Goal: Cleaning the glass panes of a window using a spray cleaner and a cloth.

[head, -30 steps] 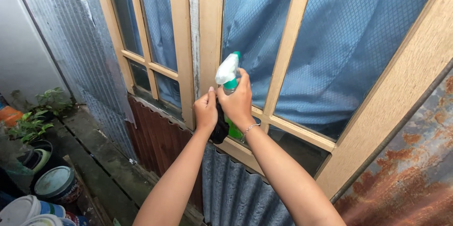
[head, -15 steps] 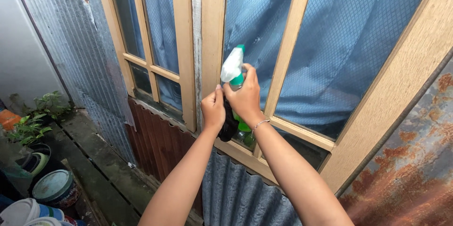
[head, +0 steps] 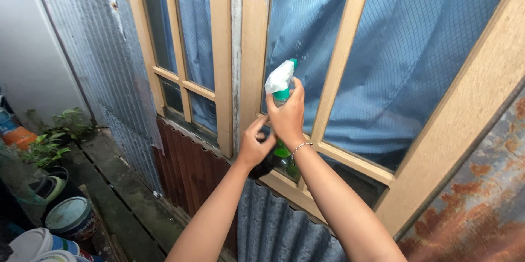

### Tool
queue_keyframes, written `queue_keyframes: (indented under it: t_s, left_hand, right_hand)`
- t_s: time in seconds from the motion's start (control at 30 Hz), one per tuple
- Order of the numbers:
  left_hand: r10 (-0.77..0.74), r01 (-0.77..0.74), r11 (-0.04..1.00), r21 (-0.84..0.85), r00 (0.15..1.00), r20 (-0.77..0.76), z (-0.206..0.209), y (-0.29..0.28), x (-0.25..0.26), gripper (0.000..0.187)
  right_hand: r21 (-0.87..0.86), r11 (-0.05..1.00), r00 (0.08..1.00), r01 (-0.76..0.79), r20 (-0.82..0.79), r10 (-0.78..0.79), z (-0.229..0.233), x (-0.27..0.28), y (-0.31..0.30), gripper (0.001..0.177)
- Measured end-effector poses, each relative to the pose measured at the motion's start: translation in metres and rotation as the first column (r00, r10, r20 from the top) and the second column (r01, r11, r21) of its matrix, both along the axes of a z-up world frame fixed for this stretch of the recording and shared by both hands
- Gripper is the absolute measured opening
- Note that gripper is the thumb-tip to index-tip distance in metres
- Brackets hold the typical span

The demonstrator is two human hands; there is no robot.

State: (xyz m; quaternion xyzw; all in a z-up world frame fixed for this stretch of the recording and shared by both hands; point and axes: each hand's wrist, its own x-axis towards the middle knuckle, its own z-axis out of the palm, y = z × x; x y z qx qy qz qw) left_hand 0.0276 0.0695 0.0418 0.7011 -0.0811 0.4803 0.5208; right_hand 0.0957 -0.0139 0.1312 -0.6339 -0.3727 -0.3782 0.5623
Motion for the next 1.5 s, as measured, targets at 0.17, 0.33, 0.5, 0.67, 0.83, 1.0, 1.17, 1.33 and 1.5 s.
queue_keyframes:
  t_s: [0.17,0.33,0.5,0.67,0.83,1.0,1.17,1.33,1.5]
  left_hand:
    - [0.226,-0.225,0.944,0.241,0.974,0.025,0.029,-0.004,-0.022,0.077]
    - [0.382,-0.374,0.924,0.085,0.917,-0.116,0.049,0.012,-0.027,0.074]
    - [0.475,-0.475,0.88,-0.016,0.88,-0.003,0.087,0.034,-0.044,0.076]
    - [0.547,-0.549,0.835,-0.026,0.825,0.144,0.122,0.072,-0.047,0.075]
    - [0.503,-0.512,0.858,-0.034,0.827,0.252,0.171,0.092,-0.061,0.072]
    - [0.516,-0.533,0.846,-0.033,0.8,0.305,0.214,0.101,-0.075,0.072]
    - [0.481,-0.513,0.858,-0.021,0.789,0.381,0.245,0.116,-0.081,0.075]
    - [0.411,-0.445,0.895,-0.022,0.808,0.423,0.276,0.131,-0.086,0.077]
    - [0.404,-0.454,0.89,0.045,0.83,0.386,0.306,0.121,-0.1,0.08]
  right_hand:
    - [-0.08,0.996,0.999,-0.038,-0.024,0.036,0.026,-0.017,0.024,0.081]
    - [-0.13,0.98,0.985,-0.151,0.065,0.161,0.056,-0.05,0.04,0.086]
    - [-0.246,0.952,0.93,-0.183,0.27,0.248,0.083,-0.065,0.051,0.084]
    - [-0.244,0.94,0.882,-0.237,0.352,0.314,0.11,-0.074,0.067,0.063]
    - [-0.171,0.896,0.814,-0.41,0.375,0.444,0.151,-0.087,0.084,0.056]
    - [-0.142,0.905,0.77,-0.402,0.482,0.418,0.189,-0.105,0.091,0.054]
    - [-0.107,0.907,0.747,-0.408,0.532,0.399,0.218,-0.115,0.1,0.054]
    - [-0.072,0.914,0.708,-0.4,0.609,0.358,0.243,-0.12,0.108,0.056]
    - [-0.021,0.924,0.747,-0.381,0.581,0.322,0.26,-0.113,0.114,0.056]
